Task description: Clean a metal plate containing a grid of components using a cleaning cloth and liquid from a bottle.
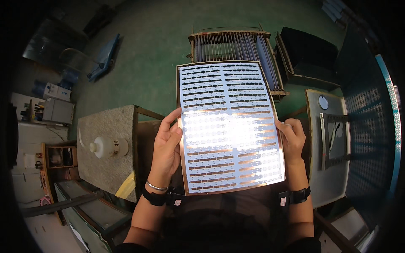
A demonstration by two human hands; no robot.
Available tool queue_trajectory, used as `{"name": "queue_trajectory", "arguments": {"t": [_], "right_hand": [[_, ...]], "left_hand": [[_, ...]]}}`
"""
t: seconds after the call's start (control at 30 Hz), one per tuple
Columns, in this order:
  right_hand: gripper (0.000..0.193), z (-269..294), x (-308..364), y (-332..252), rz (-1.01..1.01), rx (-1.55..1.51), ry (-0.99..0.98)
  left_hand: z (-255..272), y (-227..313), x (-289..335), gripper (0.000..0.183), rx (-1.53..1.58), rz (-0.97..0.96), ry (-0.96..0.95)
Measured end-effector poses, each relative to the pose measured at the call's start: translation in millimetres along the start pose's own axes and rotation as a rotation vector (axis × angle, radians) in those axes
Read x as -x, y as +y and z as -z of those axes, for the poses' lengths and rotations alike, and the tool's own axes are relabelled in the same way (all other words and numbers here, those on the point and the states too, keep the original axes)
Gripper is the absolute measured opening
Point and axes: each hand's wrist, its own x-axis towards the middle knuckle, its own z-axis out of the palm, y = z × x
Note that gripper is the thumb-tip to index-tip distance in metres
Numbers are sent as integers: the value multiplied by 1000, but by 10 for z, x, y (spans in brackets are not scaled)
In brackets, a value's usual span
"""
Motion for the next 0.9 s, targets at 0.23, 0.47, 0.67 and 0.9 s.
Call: {"name": "queue_trajectory", "arguments": {"t": [0.23, 0.47, 0.67, 0.9], "right_hand": [[27, -87, 50, 20, -86, 36, -120], [23, -18, 120, -4, -409, -163, -238], [23, -147, 202, -601, -609, -661, -535], [22, -132, 166, -1170, -574, -813, -831]], "left_hand": [[104, -153, -82, 38, -117, 13, 32], [498, -420, -313, 35, -257, 104, 29], [666, -447, -297, 30, -368, 113, 72], [574, -18, 292, 36, -496, 359, -287]]}}
